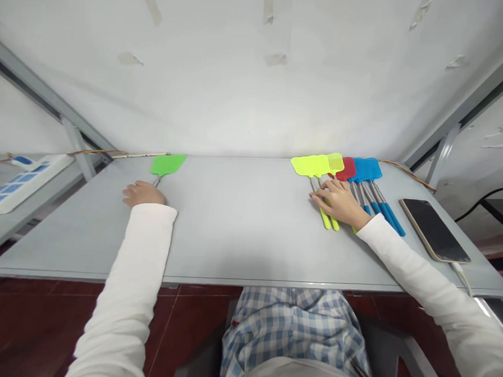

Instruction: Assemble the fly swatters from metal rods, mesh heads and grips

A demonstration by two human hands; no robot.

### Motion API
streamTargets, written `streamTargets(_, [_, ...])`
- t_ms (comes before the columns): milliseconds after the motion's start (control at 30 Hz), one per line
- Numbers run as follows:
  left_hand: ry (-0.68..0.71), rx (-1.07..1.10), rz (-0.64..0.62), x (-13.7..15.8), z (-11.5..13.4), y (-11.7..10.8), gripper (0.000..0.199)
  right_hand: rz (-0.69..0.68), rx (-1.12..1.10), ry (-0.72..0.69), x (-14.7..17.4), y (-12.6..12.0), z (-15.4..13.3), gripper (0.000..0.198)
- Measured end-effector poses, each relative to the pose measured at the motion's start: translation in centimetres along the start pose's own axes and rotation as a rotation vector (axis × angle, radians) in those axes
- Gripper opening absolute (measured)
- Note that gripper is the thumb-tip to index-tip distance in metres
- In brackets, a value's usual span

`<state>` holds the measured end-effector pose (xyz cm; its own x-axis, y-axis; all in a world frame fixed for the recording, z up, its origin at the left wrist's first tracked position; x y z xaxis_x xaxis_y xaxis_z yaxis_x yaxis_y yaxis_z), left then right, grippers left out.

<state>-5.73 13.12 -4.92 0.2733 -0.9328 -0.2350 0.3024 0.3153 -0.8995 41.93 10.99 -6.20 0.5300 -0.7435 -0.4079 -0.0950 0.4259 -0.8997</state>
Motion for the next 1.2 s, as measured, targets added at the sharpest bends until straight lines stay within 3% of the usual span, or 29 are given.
streamTargets(100, [-0.207,-0.098,0.089,0.2,0.4,1.1,0.037,0.060,-0.013,-0.077,0.2,-0.7,-0.3,0.035])
streamTargets(167, [-0.165,-0.102,0.060,0.7,2.8,2.4,0.038,0.126,-0.002,-0.126,0.2,-1.4,-0.9,0.035])
streamTargets(233, [0.028,-0.078,0.025,1.8,6.6,3.7,0.037,0.202,0.034,-0.163,0.2,-2.1,-1.7,0.039])
streamTargets(367, [0.659,-0.087,0.058,6.0,15.8,5.8,0.035,0.317,0.156,-0.233,0.3,-2.9,-3.4,0.053])
streamTargets(433, [0.897,-0.107,0.098,8.0,19.3,6.6,0.037,0.318,0.217,-0.240,0.4,-2.8,-3.4,0.057])
streamTargets(500, [1.005,-0.134,0.148,9.2,21.8,7.3,0.042,0.325,0.260,-0.211,0.4,-2.6,-2.7,0.053])
streamTargets(567, [1.023,-0.148,0.181,9.5,23.4,7.9,0.046,0.353,0.288,-0.171,0.5,-2.4,-1.5,0.046])
streamTargets(800, [0.981,-0.059,0.148,9.3,25.4,9.4,0.041,0.321,0.373,-0.079,0.2,-1.8,-0.4,0.015])
streamTargets(1000, [1.013,-0.091,0.106,8.5,25.1,8.8,0.040,0.344,0.388,-0.131,-0.4,-2.0,-1.0,0.014])
streamTargets(1200, [0.958,-0.067,0.137,6.5,23.2,7.1,0.040,0.432,0.457,-0.088,-0.3,-2.4,1.7,0.015])
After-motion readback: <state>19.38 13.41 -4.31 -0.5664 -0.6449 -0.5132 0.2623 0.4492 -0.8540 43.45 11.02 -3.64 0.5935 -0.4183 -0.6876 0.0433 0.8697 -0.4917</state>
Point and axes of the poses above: each hand's wrist, its own x-axis away from the middle knuckle, its own y-axis out of the palm, z = x × y, the point moved 4 cm from there along -x, towards the middle knuckle, and after that the axes turned 3 degrees about x, right-handed, at the moved point
